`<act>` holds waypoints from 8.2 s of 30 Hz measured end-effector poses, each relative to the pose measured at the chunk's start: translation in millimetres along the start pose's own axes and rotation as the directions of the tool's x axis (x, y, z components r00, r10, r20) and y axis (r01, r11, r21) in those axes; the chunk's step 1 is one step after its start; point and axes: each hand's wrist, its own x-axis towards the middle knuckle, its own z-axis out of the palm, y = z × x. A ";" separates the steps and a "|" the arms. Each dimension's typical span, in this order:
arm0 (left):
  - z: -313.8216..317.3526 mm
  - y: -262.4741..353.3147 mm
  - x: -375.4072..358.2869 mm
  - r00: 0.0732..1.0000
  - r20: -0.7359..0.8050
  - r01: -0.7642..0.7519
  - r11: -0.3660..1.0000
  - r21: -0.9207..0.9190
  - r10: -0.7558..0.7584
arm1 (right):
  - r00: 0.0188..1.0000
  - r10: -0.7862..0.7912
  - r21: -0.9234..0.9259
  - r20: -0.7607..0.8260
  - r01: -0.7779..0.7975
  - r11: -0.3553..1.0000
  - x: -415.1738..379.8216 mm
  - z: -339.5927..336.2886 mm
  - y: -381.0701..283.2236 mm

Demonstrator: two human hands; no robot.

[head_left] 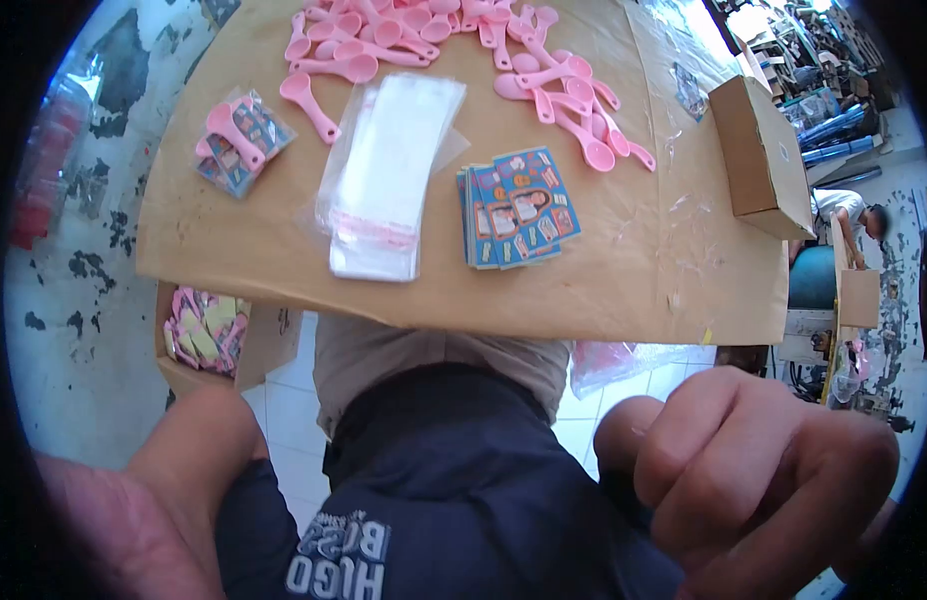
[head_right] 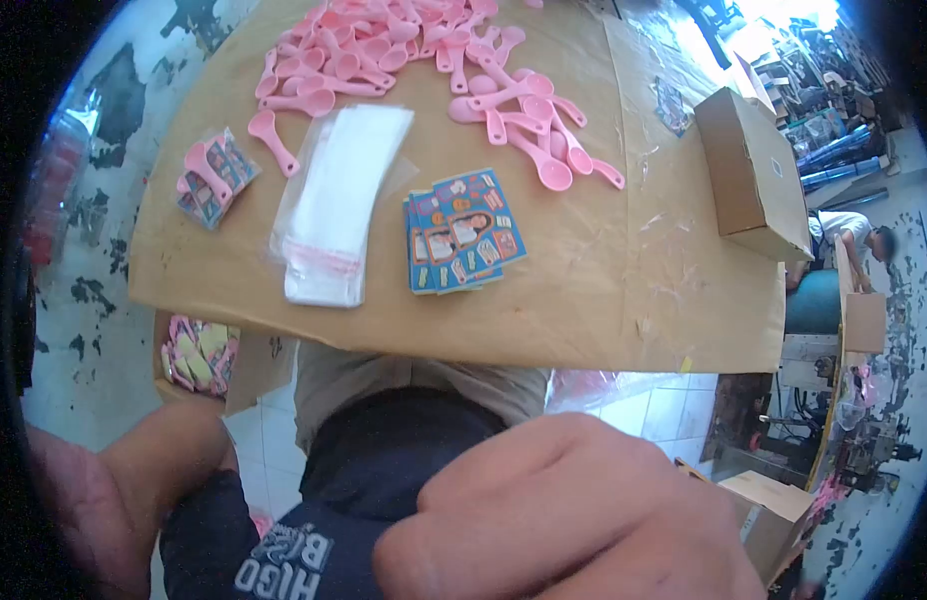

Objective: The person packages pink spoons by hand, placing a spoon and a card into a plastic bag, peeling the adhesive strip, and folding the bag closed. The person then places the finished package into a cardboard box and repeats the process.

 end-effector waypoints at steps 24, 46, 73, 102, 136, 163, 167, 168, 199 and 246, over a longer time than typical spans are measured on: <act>2.1 -14.3 -18.6 1.000 0.001 -0.025 0.996 0.090 0.025 | 0.987 0.143 0.211 -0.077 -0.124 0.970 24.8 5.4 -8.3; 1.8 -10.1 -15.4 1.000 0.015 -0.028 0.991 0.132 0.026 | 0.889 0.118 -0.227 -0.442 -0.238 0.944 18.8 30.4 -20.0; 3.4 -17.8 -25.3 1.000 0.022 -0.007 0.991 0.131 0.004 | 0.984 0.134 -0.148 -0.118 -0.151 0.977 27.0 -3.0 -10.0; 5.3 -16.8 -25.6 1.000 0.020 -0.023 0.989 0.147 0.020 | 0.990 -0.143 -0.241 -0.002 0.138 0.961 17.3 -19.0 -15.4; 5.6 -19.9 -19.0 0.999 0.021 -0.037 0.992 0.117 0.035 | 0.976 -0.215 -0.267 0.040 0.218 0.939 14.6 -30.9 0.5; -3.5 -32.7 7.4 0.992 -0.035 -0.124 0.991 0.045 0.125 | 0.964 -0.236 -0.334 -0.121 0.185 0.924 -8.4 -41.0 25.7; -12.8 -30.9 11.3 0.991 -0.028 -0.129 0.990 0.053 0.130 | 0.953 -0.189 -0.400 -0.235 0.083 0.913 -14.3 -47.6 38.6; -16.4 -29.5 11.4 0.991 -0.027 -0.126 0.990 0.059 0.128 | 0.943 -0.158 -0.444 -0.291 0.013 0.896 -16.8 -48.6 41.0; 53.8 -67.4 -83.5 0.481 0.346 0.805 0.562 0.189 -0.806 | 0.677 0.109 -0.673 -0.728 -0.736 0.072 -27.6 -91.4 88.6; 131.2 -18.4 -101.5 0.252 0.437 0.589 -0.221 -0.777 -0.864 | 0.800 0.225 -0.233 -0.556 -0.410 0.882 -5.6 -26.2 92.3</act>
